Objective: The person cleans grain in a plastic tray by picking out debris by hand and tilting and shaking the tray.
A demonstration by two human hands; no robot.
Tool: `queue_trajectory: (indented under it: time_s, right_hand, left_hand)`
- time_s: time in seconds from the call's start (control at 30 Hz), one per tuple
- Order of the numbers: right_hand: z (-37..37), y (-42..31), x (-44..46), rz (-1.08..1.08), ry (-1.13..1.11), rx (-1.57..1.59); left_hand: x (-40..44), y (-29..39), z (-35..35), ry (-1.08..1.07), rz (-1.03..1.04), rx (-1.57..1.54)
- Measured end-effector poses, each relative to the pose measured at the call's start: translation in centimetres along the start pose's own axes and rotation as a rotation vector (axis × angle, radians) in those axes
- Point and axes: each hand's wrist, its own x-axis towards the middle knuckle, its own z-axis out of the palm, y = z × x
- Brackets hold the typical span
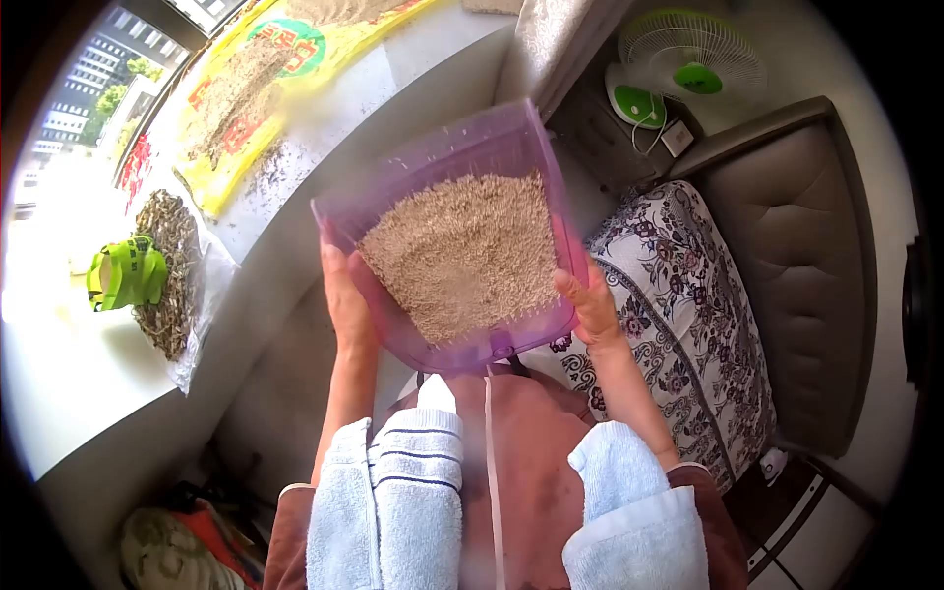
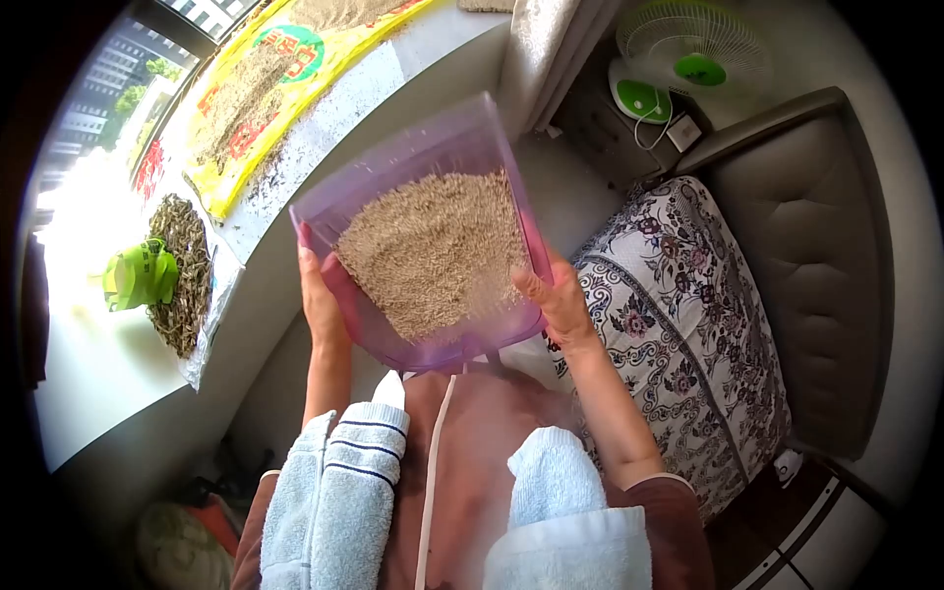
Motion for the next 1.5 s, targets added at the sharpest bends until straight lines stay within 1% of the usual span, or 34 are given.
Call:
queue_trajectory:
  time_s: [0.07, 0.1, 0.17, 0.2, 0.27, 0.3, 0.33, 0.4, 0.43, 0.47, 0.57, 0.6, 0.63, 0.7, 0.73, 0.77, 0.83, 0.9, 0.97, 1.0, 1.1, 1.13, 1.17, 1.2, 1.23, 1.3, 1.33, 1.37, 1.43, 1.47, 1.5]
  right_hand:
    - [1.1, -2.6, -0.4, -0.089, -0.060, -0.091]
    - [0.3, -1.8, -0.3, -0.100, -0.056, -0.065]
    - [-1.3, 1.6, -0.1, -0.129, -0.039, -0.008]
    - [-0.8, 3.0, 0.5, -0.082, 0.014, 0.073]
    - [-2.0, 5.1, 0.9, -0.061, 0.024, 0.034]
    - [-1.9, 5.2, 0.6, -0.042, 0.047, 0.019]
    - [-1.9, 5.2, 0.1, -0.003, 0.060, -0.008]
    - [-1.2, 3.5, -0.2, 0.090, 0.060, 0.043]
    - [-0.9, 2.5, -0.1, 0.129, 0.056, 0.069]
    - [-1.0, 2.1, 0.0, 0.094, 0.034, 0.052]
    - [0.5, -2.2, -0.8, -0.236, -0.019, -0.326]
    - [0.4, -1.9, -0.8, -0.327, -0.065, -0.326]
    - [-0.2, -0.3, -0.7, -0.230, -0.005, -0.203]
    - [-1.9, 4.3, -0.5, -0.034, 0.112, 0.046]
    - [-1.7, 5.2, -0.7, -0.029, 0.095, 0.096]
    - [-2.1, 5.9, -1.6, 0.026, 0.081, 0.152]
    - [-1.7, 4.7, -1.0, 0.083, 0.037, 0.256]
    - [-1.4, 3.4, -0.3, 0.037, 0.028, 0.172]
    - [-0.2, -1.2, -0.5, 0.026, -0.009, 0.023]
    - [0.7, -2.9, -0.8, -0.153, -0.008, -0.168]
    - [0.3, -1.2, -1.5, -0.235, 0.020, -0.179]
    - [-1.8, 2.4, -1.5, -0.036, 0.136, 0.072]
    - [-2.0, 4.0, -1.8, -0.034, 0.179, 0.129]
    - [-2.3, 4.3, -1.7, 0.000, 0.100, 0.159]
    - [-2.7, 4.6, -2.3, 0.039, 0.033, 0.195]
    - [-3.1, 4.2, -2.4, 0.129, 0.081, 0.210]
    - [-3.1, 3.8, -1.9, 0.107, 0.080, 0.190]
    - [-2.9, 3.0, -1.6, 0.067, 0.060, 0.135]
    - [-1.0, -1.3, -1.5, 0.003, 0.033, 0.030]
    - [0.0, -3.3, -1.8, -0.116, 0.014, -0.128]
    - [-0.3, -3.3, -2.3, -0.158, -0.002, -0.108]
  left_hand:
    - [-0.3, 2.0, 0.7, -0.023, 0.052, -0.061]
    - [-0.6, 2.8, 1.2, -0.065, 0.053, -0.154]
    - [0.0, 3.2, 1.4, -0.057, 0.095, -0.053]
    - [0.7, 2.1, 1.5, 0.053, 0.220, 0.331]
    - [1.4, 0.0, -0.4, -0.006, 0.104, 0.222]
    - [1.4, -0.5, -0.7, -0.018, 0.096, 0.201]
    - [0.9, -0.9, -1.1, 0.009, 0.040, 0.195]
    - [0.8, -1.0, -1.1, 0.056, -0.039, 0.174]
    - [0.8, -0.6, -0.7, 0.046, -0.024, 0.108]
    - [0.7, -0.2, -0.2, 0.033, -0.013, 0.040]
    - [-0.2, 1.6, 1.4, -0.056, 0.037, -0.194]
    - [-0.5, 2.4, 1.9, -0.097, 0.041, -0.290]
    - [-0.6, 2.4, 1.5, -0.067, 0.123, -0.169]
    - [-0.3, 1.5, 1.3, 0.030, 0.059, 0.188]
    - [0.0, 1.0, 0.6, 0.033, 0.121, 0.257]
    - [-0.8, 0.2, -0.2, 0.055, 0.090, 0.300]
    - [-1.2, 0.7, 0.7, 0.073, 0.077, 0.369]
    - [-0.5, 0.7, 0.1, 0.036, 0.074, 0.269]
    - [-1.0, 1.9, 1.9, 0.006, 0.025, -0.045]
    - [-0.9, 1.9, 1.7, -0.018, 0.056, -0.111]
    - [-0.8, 2.5, 2.0, -0.044, 0.056, -0.168]
    - [-0.7, 1.9, 2.0, -0.034, 0.052, 0.008]
    - [-0.9, 1.3, 1.6, -0.026, 0.026, 0.088]
    - [-1.1, 0.7, 1.3, -0.020, -0.001, 0.169]
    - [-1.2, 0.0, 1.0, 0.000, -0.016, 0.166]
    - [-1.3, -0.9, 0.6, 0.022, -0.033, 0.184]
    - [-1.0, -0.9, 0.7, 0.022, -0.015, 0.200]
    - [-0.7, -0.8, 0.8, 0.012, 0.014, 0.139]
    - [-1.0, 0.4, 1.7, -0.017, 0.032, 0.008]
    - [-1.4, 1.3, 2.4, -0.037, 0.026, -0.066]
    - [-2.0, 2.3, 3.1, -0.021, 0.043, -0.119]
